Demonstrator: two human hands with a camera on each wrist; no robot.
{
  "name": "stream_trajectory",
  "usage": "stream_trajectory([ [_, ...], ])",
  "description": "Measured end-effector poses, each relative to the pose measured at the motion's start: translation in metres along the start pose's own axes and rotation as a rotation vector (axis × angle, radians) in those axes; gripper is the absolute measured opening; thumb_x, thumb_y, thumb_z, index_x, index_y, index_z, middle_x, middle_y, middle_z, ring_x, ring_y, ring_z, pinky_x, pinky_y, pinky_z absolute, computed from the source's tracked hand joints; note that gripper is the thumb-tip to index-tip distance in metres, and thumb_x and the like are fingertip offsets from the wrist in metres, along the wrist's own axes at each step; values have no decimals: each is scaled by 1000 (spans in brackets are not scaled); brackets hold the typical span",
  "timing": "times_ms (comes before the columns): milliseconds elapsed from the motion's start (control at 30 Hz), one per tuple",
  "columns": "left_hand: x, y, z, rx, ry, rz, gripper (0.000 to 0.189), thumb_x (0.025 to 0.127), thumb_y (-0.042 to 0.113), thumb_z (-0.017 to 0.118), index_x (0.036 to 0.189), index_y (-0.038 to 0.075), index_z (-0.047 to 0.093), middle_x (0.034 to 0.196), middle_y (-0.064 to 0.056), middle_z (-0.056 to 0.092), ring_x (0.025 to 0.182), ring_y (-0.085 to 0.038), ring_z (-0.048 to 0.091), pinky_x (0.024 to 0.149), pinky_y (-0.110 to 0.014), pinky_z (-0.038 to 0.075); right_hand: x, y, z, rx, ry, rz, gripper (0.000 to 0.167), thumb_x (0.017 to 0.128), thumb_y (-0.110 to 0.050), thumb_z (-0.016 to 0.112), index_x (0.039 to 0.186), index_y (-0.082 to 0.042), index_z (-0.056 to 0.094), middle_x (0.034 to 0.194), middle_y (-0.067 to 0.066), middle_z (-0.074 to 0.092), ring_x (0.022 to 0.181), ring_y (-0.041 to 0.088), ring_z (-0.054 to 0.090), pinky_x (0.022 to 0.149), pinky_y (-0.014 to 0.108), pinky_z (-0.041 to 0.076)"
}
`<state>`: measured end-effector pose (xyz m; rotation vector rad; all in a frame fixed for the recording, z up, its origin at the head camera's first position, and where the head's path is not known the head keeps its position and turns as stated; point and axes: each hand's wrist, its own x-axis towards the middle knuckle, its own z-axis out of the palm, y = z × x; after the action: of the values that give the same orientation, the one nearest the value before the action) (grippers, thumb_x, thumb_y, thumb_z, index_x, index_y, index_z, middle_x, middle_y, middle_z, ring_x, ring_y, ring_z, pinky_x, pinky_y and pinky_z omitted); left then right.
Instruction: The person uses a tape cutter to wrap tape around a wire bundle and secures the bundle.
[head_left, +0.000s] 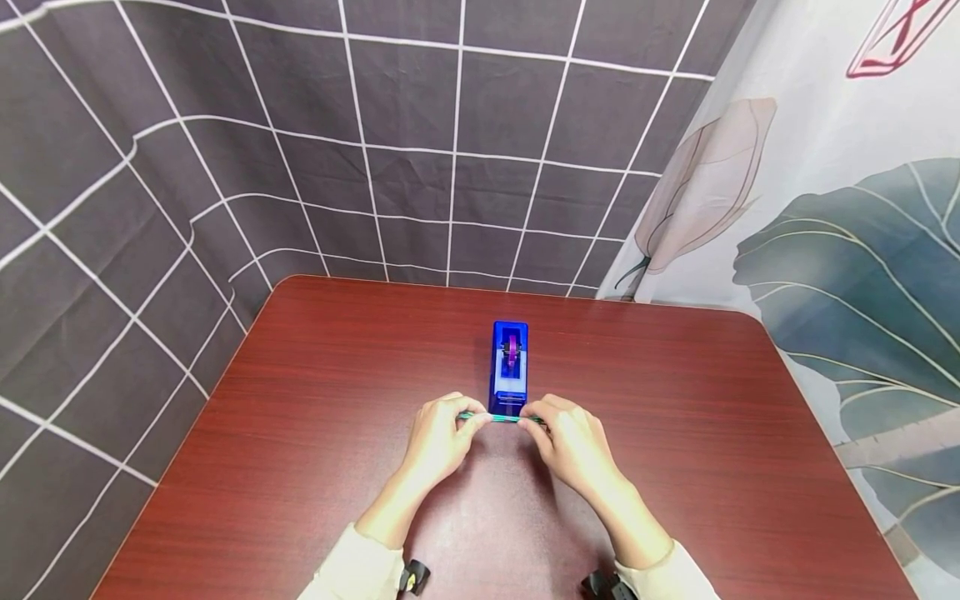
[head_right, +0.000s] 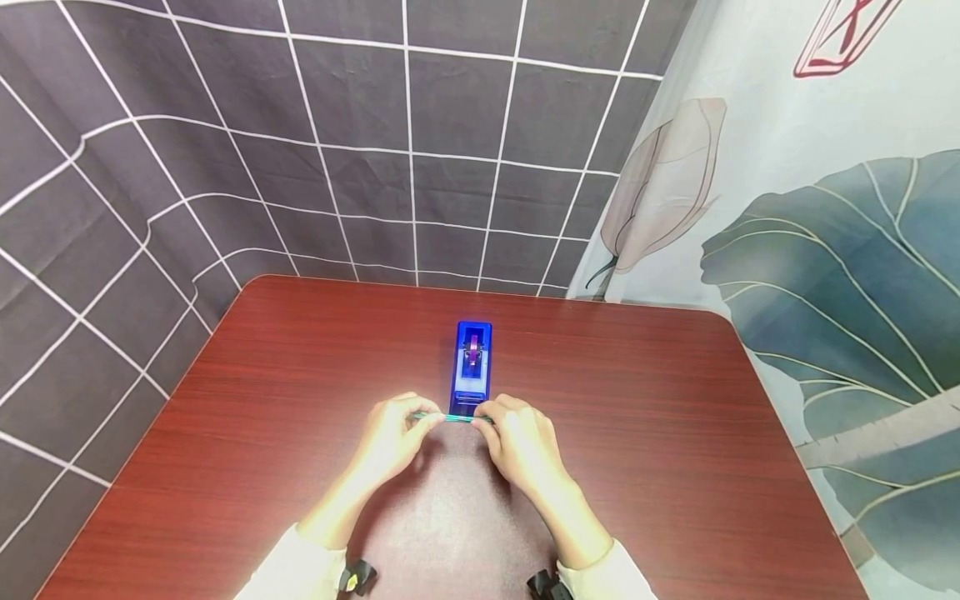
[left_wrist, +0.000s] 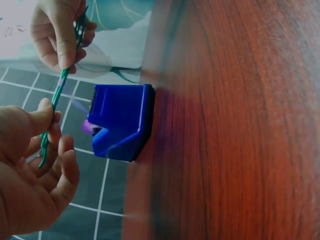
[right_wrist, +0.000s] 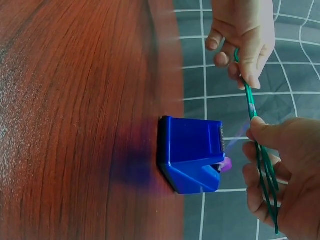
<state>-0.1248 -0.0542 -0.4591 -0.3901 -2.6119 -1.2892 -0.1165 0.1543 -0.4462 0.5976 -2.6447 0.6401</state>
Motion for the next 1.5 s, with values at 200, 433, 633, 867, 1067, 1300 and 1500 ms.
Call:
stream_trajectory([
  [200, 0, 0, 0, -3, 2, -8, 7, 87, 18, 79, 82, 14, 76, 66, 12, 53, 57, 1, 45, 56, -24, 38, 0, 1, 1, 10, 8, 4, 10, 85, -15, 83, 86, -18, 73, 79, -9, 64, 64, 8, 55, 55, 31, 47],
  [433, 0, -2, 1, -10, 8, -18, 7, 86, 18, 81, 82, 16, 76, 68, 14, 54, 58, 1, 47, 57, -25, 39, 0, 2, 2, 18, 15, 4, 12, 83, -13, 84, 87, -16, 73, 81, -7, 65, 64, 8, 56, 55, 31, 47],
  [633, 0, -2, 2, -18, 18, -18, 6, 86, 17, 81, 83, 15, 76, 71, 13, 57, 59, 0, 48, 58, -25, 41, 0, 3, 2, 52, 18, 15, 11, 84, -13, 83, 89, -14, 74, 83, -5, 67, 64, 9, 57, 57, 31, 48],
  [867, 0, -1, 1, -20, 31, -22, 6, 85, 17, 82, 83, 16, 76, 70, 13, 57, 59, 0, 49, 58, -25, 41, 0, 2, 0, 80, -44, 51, 6, 90, -13, 77, 96, -11, 76, 88, -1, 72, 73, 16, 65, 65, 37, 53],
  [1067, 1, -2, 2, -5, 17, -24, 5, 86, 21, 81, 85, 18, 77, 69, 14, 55, 59, 0, 49, 58, -25, 41, 1, 1, 0, 22, -101, 30, 6, 92, -10, 73, 97, -10, 77, 87, 1, 72, 79, 19, 68, 70, 43, 55],
  [1300, 5, -2, 2, 48, -47, -43, 21, 96, 33, 69, 94, 15, 80, 74, 7, 68, 67, -9, 63, 63, -32, 50, 1, 1, 0, -1, -66, -23, 4, 91, -9, 74, 92, -12, 76, 74, -5, 62, 66, 10, 55, 60, 35, 51],
  [1500, 7, -1, 1, 49, -107, -81, 22, 98, 34, 66, 92, 18, 81, 44, 13, 54, 66, -12, 69, 67, -35, 52, 1, 2, 0, 13, -65, -4, 4, 92, -11, 74, 90, -14, 76, 71, -9, 56, 59, 6, 49, 55, 31, 46],
])
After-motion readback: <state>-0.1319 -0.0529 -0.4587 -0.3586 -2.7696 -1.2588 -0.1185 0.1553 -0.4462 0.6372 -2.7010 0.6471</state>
